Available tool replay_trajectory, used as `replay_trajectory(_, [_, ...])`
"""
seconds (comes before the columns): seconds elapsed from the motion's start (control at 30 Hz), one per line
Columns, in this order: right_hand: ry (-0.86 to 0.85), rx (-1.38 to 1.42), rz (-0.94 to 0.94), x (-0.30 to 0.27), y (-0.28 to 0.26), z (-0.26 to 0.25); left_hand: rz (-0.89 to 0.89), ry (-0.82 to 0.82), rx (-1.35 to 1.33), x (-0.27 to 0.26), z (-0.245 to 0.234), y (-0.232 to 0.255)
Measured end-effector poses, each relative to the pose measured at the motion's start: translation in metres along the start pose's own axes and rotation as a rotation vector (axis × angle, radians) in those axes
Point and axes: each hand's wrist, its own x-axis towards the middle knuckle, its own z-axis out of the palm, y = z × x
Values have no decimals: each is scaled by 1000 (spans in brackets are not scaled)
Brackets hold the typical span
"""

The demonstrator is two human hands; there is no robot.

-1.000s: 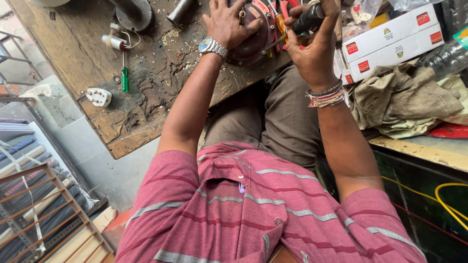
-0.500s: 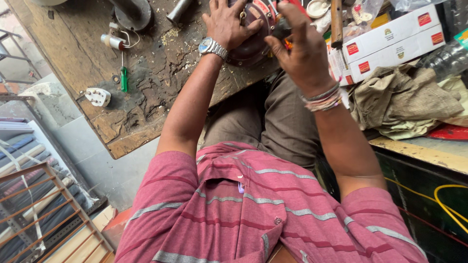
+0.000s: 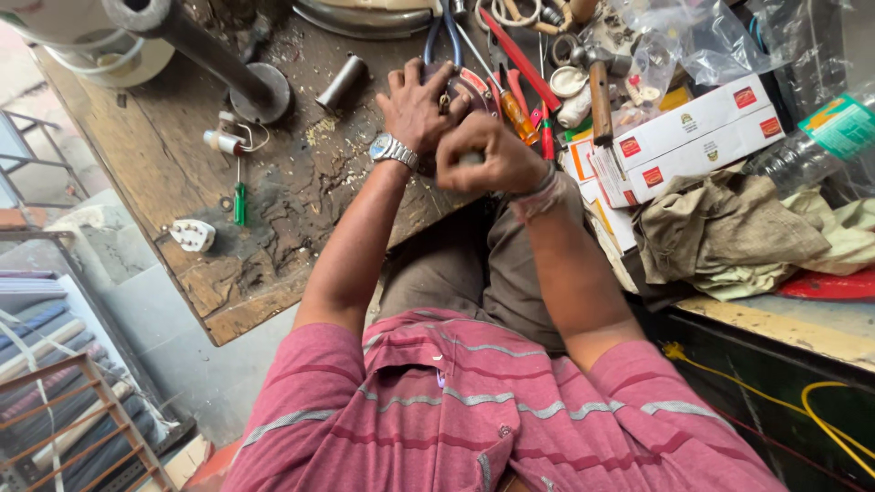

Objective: The person uses a screwdriver to tighten screws on a circular brown electrical component held on a workbench. The person repeatedly adjusts the component and uses the screwdriver to secure fasteners around its perimeter.

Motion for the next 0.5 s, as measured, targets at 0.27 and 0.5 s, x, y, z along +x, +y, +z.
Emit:
replay_trajectory(0.27, [399, -682, 181, -2, -61, -17, -13, 25, 13, -6, -12, 9])
replay_trajectory(0.5, [-67, -1401, 127, 16, -122, -31, -35, -17, -18, -12, -29, 18])
